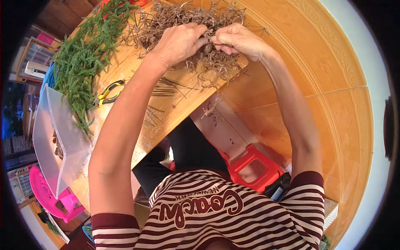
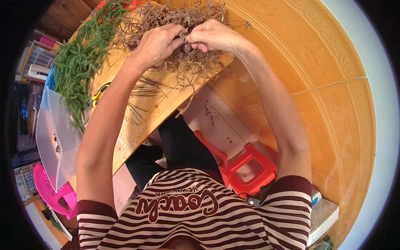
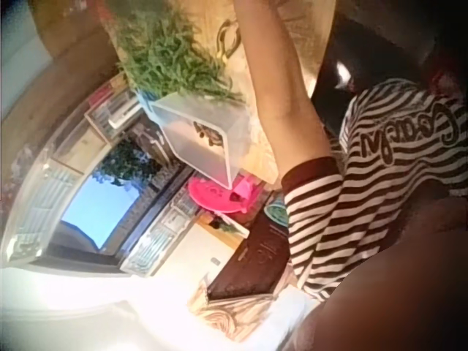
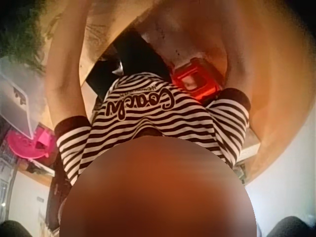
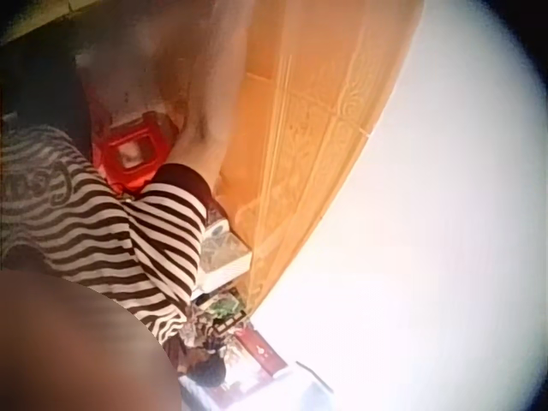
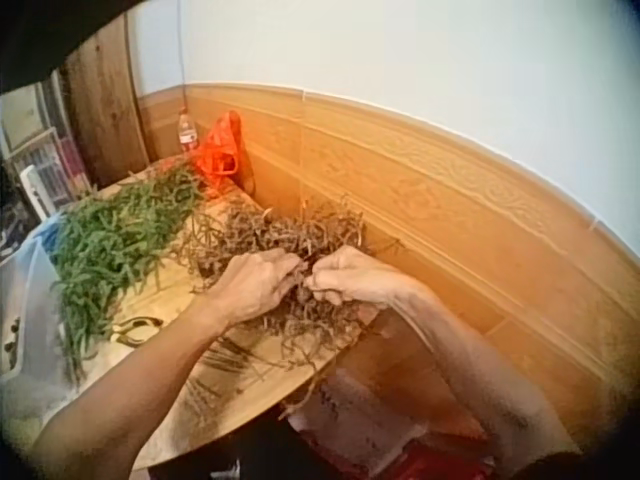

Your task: The person is manually sorting and untangling bunches of dried plant roots on a wooden table, placing cleaned parts into containers.

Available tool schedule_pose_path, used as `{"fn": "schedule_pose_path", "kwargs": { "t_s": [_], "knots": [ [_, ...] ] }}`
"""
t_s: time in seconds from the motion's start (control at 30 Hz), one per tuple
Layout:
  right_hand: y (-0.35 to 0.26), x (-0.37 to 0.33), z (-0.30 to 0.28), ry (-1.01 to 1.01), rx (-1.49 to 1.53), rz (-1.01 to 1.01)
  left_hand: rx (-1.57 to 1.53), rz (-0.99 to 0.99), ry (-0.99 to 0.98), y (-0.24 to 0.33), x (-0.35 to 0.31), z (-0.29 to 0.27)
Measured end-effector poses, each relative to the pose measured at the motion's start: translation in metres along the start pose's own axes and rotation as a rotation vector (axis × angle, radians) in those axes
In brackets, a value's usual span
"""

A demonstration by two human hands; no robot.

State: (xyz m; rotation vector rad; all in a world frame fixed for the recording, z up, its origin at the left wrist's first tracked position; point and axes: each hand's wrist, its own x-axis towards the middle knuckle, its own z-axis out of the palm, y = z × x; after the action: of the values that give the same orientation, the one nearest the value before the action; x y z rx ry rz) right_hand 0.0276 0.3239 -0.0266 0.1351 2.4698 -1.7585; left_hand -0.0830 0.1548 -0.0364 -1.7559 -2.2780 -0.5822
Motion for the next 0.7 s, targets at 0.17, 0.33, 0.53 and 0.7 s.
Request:
{"fn": "schedule_pose_path", "kwargs": {
  "t_s": [0.17, 0.33, 0.53, 0.7],
  "knots": [
    [-0.014, -0.001, 0.015, 0.068, -0.226, -0.005, 0.073, -0.006, -0.003, -0.004, -0.003, -0.001],
    [-0.009, -0.002, 0.025, 0.069, -0.258, -0.031, 0.124, -0.005, -0.065, -0.006, -0.003, 0.001],
    [0.001, -0.016, 0.013, -0.009, -0.145, -0.141, 0.095, 0.1, 0.013, -0.005, 0.006, 0.011],
    [-0.017, -0.02, 0.025, -0.095, -0.036, -0.131, -0.036, -0.153, 0.042, -0.035, 0.006, 0.007]
  ]
}}
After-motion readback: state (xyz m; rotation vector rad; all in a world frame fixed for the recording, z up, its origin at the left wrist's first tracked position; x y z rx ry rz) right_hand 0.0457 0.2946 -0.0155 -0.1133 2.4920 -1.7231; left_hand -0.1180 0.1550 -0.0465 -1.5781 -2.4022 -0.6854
